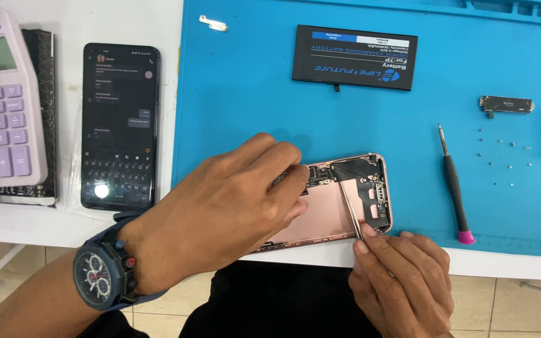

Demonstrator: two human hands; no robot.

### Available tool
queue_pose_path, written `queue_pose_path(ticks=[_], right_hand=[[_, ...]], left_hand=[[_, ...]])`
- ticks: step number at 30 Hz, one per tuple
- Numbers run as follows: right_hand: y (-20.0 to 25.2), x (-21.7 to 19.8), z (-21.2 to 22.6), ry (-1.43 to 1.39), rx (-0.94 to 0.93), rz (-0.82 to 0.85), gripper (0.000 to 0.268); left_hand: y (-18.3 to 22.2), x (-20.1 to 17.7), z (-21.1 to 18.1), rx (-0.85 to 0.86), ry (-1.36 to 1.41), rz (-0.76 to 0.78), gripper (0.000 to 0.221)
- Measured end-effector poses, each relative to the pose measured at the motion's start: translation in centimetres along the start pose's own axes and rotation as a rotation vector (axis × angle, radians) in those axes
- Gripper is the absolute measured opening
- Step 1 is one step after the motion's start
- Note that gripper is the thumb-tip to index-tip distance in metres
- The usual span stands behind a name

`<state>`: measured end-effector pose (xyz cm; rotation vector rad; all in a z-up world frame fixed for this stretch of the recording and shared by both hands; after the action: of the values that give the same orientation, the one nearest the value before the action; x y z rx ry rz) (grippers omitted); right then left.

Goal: Inspecting and cleaning the internal components of a mobile phone casing using tweezers and a screwdriver on a repair mat.

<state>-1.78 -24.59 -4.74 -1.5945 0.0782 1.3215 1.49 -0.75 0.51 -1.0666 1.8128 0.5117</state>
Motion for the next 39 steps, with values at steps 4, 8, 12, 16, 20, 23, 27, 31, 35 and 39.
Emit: queue_pose_path(ticks=[4,8,12,16,20,23,27,31,35,39], right_hand=[[0.3,-0.1,0.1,0.008,0.036,0.040,0.007],[0.4,0.1,0.1,0.016,0.036,0.016,0.007],[0.6,-0.1,0.0,0.016,0.049,0.073,0.007],[0.7,-0.3,0.0,0.010,0.038,0.075,0.008],[0.5,-0.3,0.0,0.015,0.046,0.090,0.008],[0.5,0.0,-0.2,0.003,0.023,0.047,0.006],[0.4,0.1,-0.1,0.007,0.030,0.031,0.008],[0.4,-0.1,0.1,0.019,0.043,0.045,0.007],[0.8,-0.4,0.1,0.003,0.065,0.079,0.008],[1.7,-0.7,-0.3,-0.048,0.065,0.034,0.009]], left_hand=[[0.1,0.1,0.0,0.024,0.009,-0.057,0.010],[0.2,0.1,0.1,0.033,0.012,-0.048,0.009],[0.1,-0.1,0.2,0.021,0.056,0.001,0.035],[-0.1,-0.2,0.4,-0.055,0.266,-0.060,0.011],[-0.4,-0.3,0.6,-0.222,0.441,-0.110,0.021],[-0.3,0.1,-0.1,-0.244,0.365,-0.124,0.030],[-0.4,0.3,-0.7,-0.290,0.236,-0.082,0.034],[-0.5,0.1,-0.8,-0.277,0.299,-0.066,0.022],[-0.4,-0.7,-1.0,-0.290,0.459,-0.027,0.018],[-0.3,-1.3,-1.6,-0.365,0.479,0.049,0.017]])
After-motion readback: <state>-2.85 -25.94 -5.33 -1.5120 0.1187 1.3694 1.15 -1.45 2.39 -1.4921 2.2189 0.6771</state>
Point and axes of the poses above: each hand's wrist, its own y-axis away from the middle knuckle, its own x-axis out of the palm, z = x × y, the point moved 2 cm from there along -y, towards the middle knuckle, and after that the axes turned 12 degrees about y, right-handed, at the moved point
